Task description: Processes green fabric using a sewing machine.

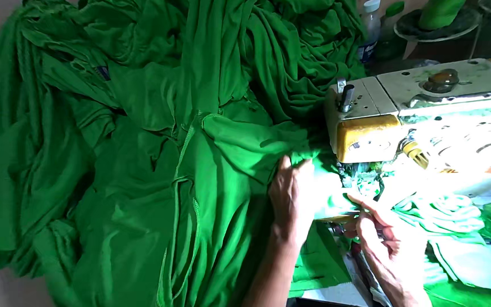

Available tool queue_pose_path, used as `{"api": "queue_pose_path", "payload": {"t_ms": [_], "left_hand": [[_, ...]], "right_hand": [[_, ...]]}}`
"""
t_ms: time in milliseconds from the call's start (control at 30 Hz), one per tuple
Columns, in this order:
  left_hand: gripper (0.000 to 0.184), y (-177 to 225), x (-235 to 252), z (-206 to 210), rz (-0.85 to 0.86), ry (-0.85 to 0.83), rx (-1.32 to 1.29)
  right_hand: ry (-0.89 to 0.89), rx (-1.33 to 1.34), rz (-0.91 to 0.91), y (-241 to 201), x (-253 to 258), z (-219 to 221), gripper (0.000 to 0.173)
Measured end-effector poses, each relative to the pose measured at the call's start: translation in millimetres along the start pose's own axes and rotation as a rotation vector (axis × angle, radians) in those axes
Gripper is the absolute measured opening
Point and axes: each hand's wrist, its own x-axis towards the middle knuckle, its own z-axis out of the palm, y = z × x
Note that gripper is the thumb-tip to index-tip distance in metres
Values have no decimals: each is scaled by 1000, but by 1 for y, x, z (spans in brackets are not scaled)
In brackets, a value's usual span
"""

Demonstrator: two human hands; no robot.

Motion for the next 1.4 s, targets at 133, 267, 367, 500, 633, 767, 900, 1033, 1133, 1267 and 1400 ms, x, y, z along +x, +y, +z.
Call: {"api": "queue_pose_path", "payload": {"t_ms": [133, 267, 367, 500, 633, 767, 900, 1033, 1133, 1267, 1400], "left_hand": [[24, -10, 39, 3, 58, -6, -77], [27, -29, 26, -17, 46, 179, -185], [28, -45, -25, -36, -8, 395, -238], [38, -60, -107, -35, -88, 332, -437], [52, -64, -130, -23, 6, 368, -380], [35, -53, -119, -37, 183, 556, -10], [20, -33, -102, -24, 375, 363, -241], [27, -20, -94, -3, 386, 294, -235], [15, -26, -90, 1, 382, 301, -368], [21, -33, -70, -13, 176, 289, -415], [21, -47, -44, -2, 117, 358, -42]], "right_hand": [[-20, 26, 42, -2, 0, -2, 32], [-52, 47, 71, -10, -13, -6, 27], [-113, 114, 132, -15, -30, -1, 20], [-273, 444, 443, -28, -28, 19, 23], [-136, 562, 528, -31, -22, 40, 17], [-40, 505, 580, -32, -24, 33, 11], [-24, 633, 606, -41, -21, 27, 23], [-28, 743, 635, -39, -17, 26, 32], [-58, 748, 623, -34, -17, 20, 32], [-16, 513, 434, -22, -21, 9, 24], [-57, 92, 306, -8, -21, 8, 22]]}}
